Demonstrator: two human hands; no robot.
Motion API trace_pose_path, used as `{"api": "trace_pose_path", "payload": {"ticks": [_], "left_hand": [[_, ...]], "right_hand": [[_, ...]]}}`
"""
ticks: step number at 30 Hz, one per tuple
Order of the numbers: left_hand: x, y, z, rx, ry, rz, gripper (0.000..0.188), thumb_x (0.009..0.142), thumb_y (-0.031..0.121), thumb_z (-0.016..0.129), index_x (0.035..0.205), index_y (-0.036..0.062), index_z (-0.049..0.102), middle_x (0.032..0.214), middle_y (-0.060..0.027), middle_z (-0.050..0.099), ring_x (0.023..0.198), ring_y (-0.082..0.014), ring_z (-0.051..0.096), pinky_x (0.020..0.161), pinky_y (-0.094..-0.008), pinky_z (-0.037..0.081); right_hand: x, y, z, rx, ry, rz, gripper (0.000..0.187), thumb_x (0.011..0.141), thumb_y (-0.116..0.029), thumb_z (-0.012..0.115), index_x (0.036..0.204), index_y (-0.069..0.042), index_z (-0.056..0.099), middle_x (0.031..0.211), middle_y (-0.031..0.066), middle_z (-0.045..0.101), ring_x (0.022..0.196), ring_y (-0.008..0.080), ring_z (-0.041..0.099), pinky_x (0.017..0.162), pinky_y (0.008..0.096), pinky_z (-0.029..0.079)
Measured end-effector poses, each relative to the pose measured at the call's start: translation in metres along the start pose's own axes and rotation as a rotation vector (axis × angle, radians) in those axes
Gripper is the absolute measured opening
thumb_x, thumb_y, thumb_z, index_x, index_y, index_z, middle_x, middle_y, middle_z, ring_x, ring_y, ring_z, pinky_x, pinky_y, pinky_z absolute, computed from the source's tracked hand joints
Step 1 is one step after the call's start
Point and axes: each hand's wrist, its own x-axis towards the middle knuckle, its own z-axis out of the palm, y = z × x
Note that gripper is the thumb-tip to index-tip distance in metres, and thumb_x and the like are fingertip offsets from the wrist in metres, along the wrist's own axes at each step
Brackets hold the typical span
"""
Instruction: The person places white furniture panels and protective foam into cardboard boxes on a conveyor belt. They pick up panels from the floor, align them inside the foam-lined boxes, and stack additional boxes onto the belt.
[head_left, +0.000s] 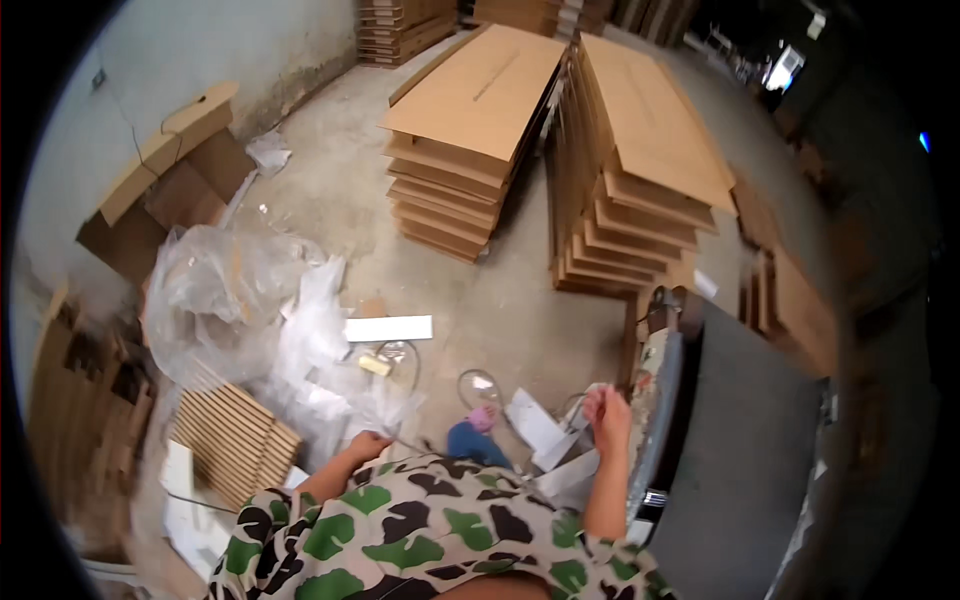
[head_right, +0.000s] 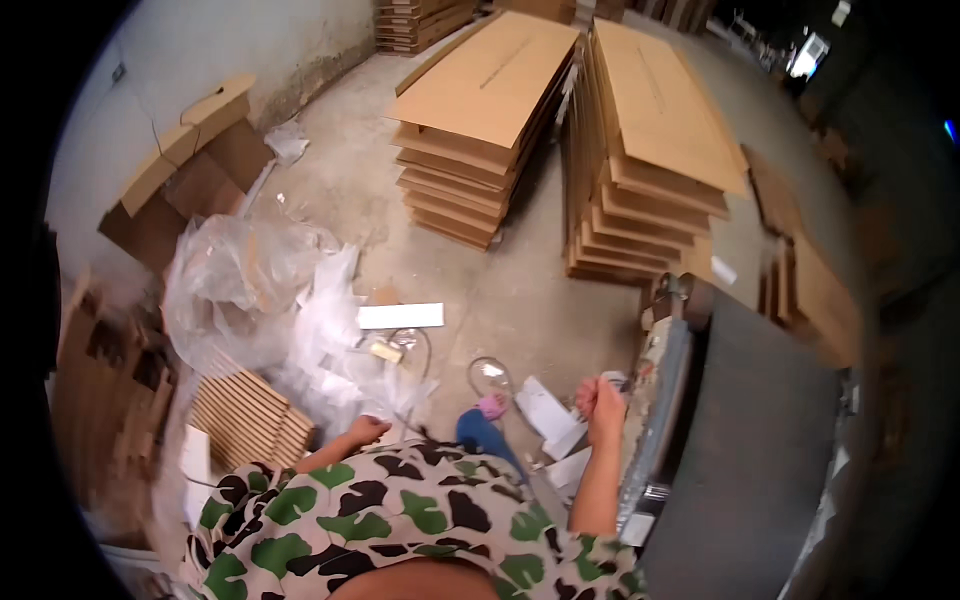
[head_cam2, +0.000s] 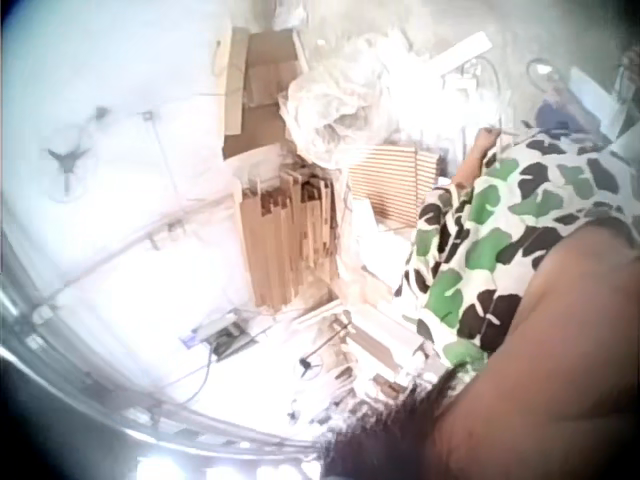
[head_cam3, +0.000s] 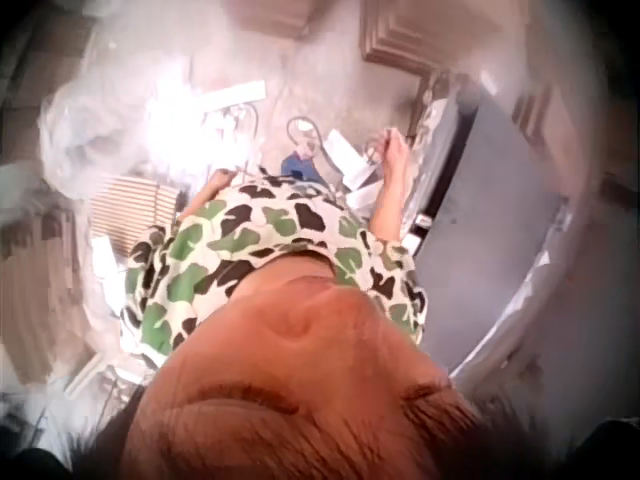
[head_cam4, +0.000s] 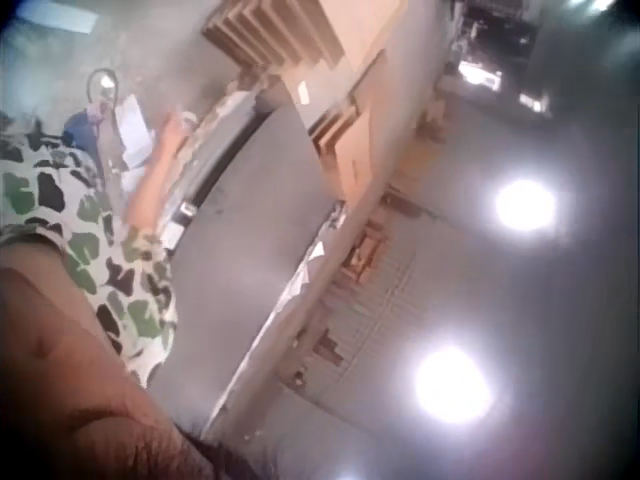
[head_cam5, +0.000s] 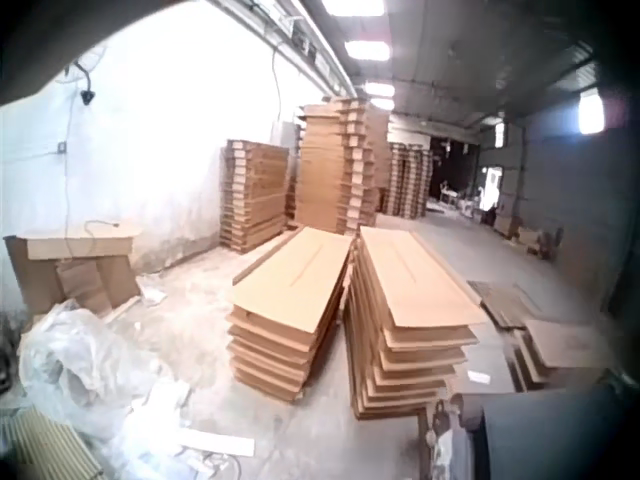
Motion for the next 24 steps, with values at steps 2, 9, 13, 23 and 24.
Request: {"api": "trace_pose_path", "payload": {"ticks": [2, 9, 13, 23, 24], "left_hand": [[0.018, 0.037, -0.029, 0.143, 0.008, 0.139, 0.045, 0.075, 0.049, 0.059, 0.080, 0.0051, 0.067, 0.072, -0.0163, 0.064, 0.069, -0.0306, 0.062, 0.068, -0.0393, 0.048], [0.124, 0.230, -0.107, -0.116, 0.179, 0.197, 0.034, 0.082, 0.036, 0.059, 0.086, 0.0021, 0.065, 0.073, -0.0088, 0.063, 0.069, -0.0153, 0.059, 0.067, -0.0275, 0.047], [0.166, 0.345, -0.096, -0.541, -0.183, 0.129, 0.035, 0.081, 0.035, 0.062, 0.096, 0.0036, 0.064, 0.078, -0.0039, 0.062, 0.065, -0.0142, 0.057, 0.061, -0.0275, 0.046], [0.386, 0.529, -0.074, -0.259, -0.362, 0.320, 0.034, 0.082, 0.034, 0.059, 0.083, 0.0004, 0.064, 0.069, -0.0093, 0.062, 0.064, -0.0140, 0.059, 0.061, -0.0282, 0.047], [0.405, 0.545, -0.065, -0.278, -0.374, 0.297, 0.034, 0.082, 0.034, 0.059, 0.083, 0.0004, 0.064, 0.069, -0.0093, 0.062, 0.064, -0.0140, 0.059, 0.061, -0.0282, 0.047]], "right_hand": [[0.064, 0.000, 0.022, 0.196, -0.029, 0.166, 0.040, 0.090, -0.035, 0.050, 0.109, 0.000, 0.049, 0.094, 0.0112, 0.060, 0.077, 0.0219, 0.059, 0.066, 0.0323, 0.049], [0.248, -0.007, 0.055, 0.329, -0.029, 0.356, 0.051, 0.087, -0.040, 0.054, 0.115, 0.002, 0.045, 0.112, 0.0162, 0.054, 0.092, 0.0273, 0.056, 0.078, 0.0372, 0.048], [0.335, -0.011, 0.042, 0.494, 0.155, 0.347, 0.046, 0.086, -0.037, 0.055, 0.110, 0.001, 0.047, 0.109, 0.0159, 0.055, 0.093, 0.0283, 0.056, 0.079, 0.0390, 0.048], [0.528, -0.002, 0.061, 0.617, 0.490, 0.445, 0.047, 0.083, -0.037, 0.060, 0.110, -0.001, 0.047, 0.110, 0.0157, 0.054, 0.096, 0.0304, 0.055, 0.081, 0.0407, 0.047], [0.545, -0.002, 0.056, 0.594, 0.505, 0.462, 0.047, 0.083, -0.037, 0.060, 0.110, -0.001, 0.047, 0.110, 0.0157, 0.054, 0.096, 0.0304, 0.055, 0.081, 0.0407, 0.047]]}}
